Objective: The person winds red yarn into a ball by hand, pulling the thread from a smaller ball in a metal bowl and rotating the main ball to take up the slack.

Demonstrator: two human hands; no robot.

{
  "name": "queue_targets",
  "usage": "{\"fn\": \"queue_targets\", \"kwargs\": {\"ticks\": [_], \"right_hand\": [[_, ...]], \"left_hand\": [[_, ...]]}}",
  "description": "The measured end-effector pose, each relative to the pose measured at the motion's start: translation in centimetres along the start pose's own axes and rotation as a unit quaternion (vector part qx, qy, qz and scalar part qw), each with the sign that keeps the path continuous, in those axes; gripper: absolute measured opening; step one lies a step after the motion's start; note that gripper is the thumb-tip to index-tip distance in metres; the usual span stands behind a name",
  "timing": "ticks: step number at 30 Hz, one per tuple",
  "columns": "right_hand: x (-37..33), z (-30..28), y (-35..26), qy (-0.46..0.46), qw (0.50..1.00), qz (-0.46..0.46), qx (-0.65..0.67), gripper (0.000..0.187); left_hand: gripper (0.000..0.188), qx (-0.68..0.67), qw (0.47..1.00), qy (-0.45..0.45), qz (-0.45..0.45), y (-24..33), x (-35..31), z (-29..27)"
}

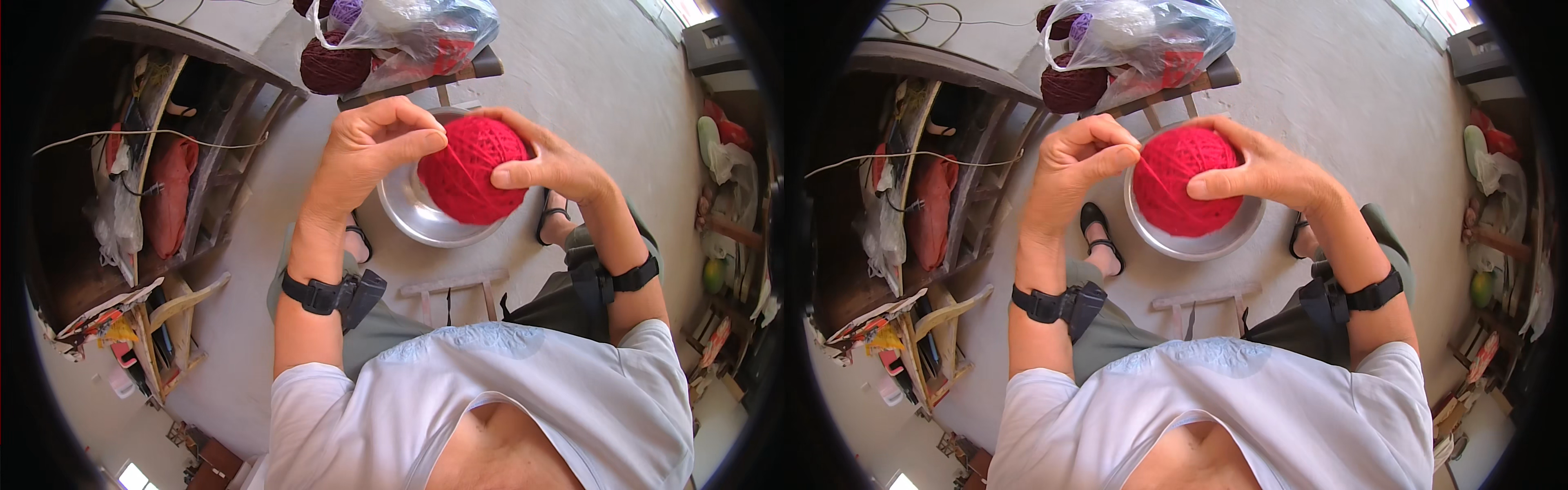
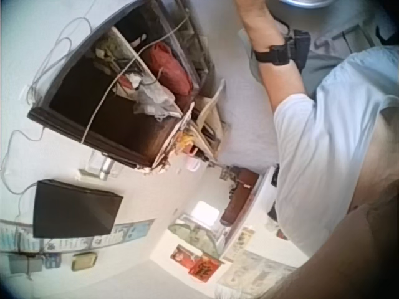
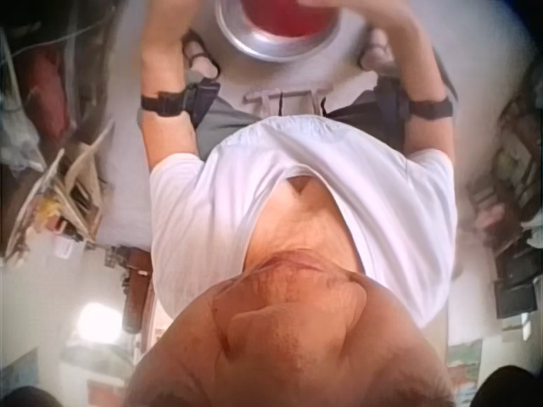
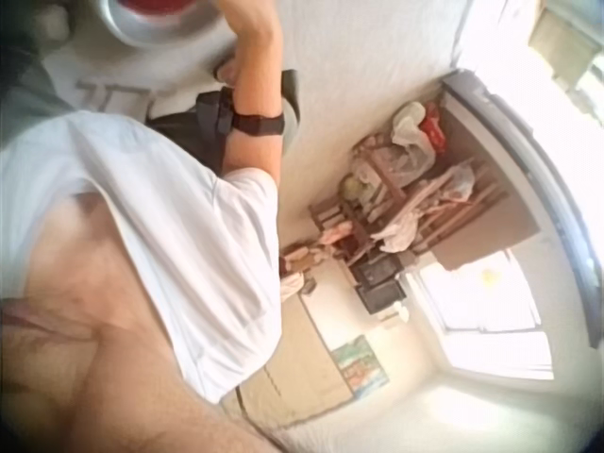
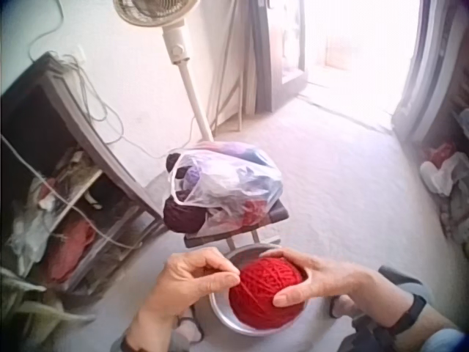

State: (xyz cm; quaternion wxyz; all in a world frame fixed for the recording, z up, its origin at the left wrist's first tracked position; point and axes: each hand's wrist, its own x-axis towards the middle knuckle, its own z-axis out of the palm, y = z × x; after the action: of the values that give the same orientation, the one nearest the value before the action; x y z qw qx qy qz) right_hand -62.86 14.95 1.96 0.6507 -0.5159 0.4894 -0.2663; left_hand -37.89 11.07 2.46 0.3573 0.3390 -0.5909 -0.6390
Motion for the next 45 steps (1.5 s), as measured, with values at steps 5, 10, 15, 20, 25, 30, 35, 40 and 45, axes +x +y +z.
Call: {"fn": "queue_targets", "kwargs": {"ticks": [5,10,15,20,25,30,35,40,45], "right_hand": [[-0.3,-0.4,0.3,-0.111,0.987,-0.011,0.114,0.1],[-0.9,-1.9,1.3,-0.073,0.947,-0.086,0.301,0.1],[0.2,-2.0,0.2,0.051,0.875,-0.232,0.422,0.076],[1.0,-1.9,-0.1,0.133,0.914,-0.204,0.324,0.073],[0.9,-0.4,0.5,0.262,0.951,-0.157,-0.044,0.084],[0.6,0.0,-0.1,0.197,0.971,-0.112,-0.081,0.085],[0.5,-0.4,1.0,0.152,0.969,-0.06,-0.185,0.084],[-0.3,-0.8,-0.1,-0.018,0.983,0.008,-0.182,0.083],[-0.6,-1.2,0.6,-0.13,0.988,-0.044,0.067,0.096]], "left_hand": [[0.009,-0.013,1.0,0.001,-0.009,-0.7,0.2,0.2],[0.016,-0.042,0.997,0.028,-0.058,-1.1,0.6,0.7],[0.024,0.008,0.983,-0.084,-0.165,-1.7,0.7,1.8],[0.029,-0.004,0.961,-0.186,-0.204,-1.1,0.1,2.4],[0.024,0.007,0.956,-0.211,-0.204,0.1,0.0,1.4],[0.017,0.0,0.97,-0.186,-0.158,0.0,-0.2,0.4],[0.007,0.038,0.972,-0.172,-0.156,0.0,-0.1,-0.2],[0.004,0.011,0.985,-0.124,-0.122,-0.2,0.0,0.0],[0.012,-0.035,0.996,-0.055,-0.053,-0.8,0.3,0.3]]}}
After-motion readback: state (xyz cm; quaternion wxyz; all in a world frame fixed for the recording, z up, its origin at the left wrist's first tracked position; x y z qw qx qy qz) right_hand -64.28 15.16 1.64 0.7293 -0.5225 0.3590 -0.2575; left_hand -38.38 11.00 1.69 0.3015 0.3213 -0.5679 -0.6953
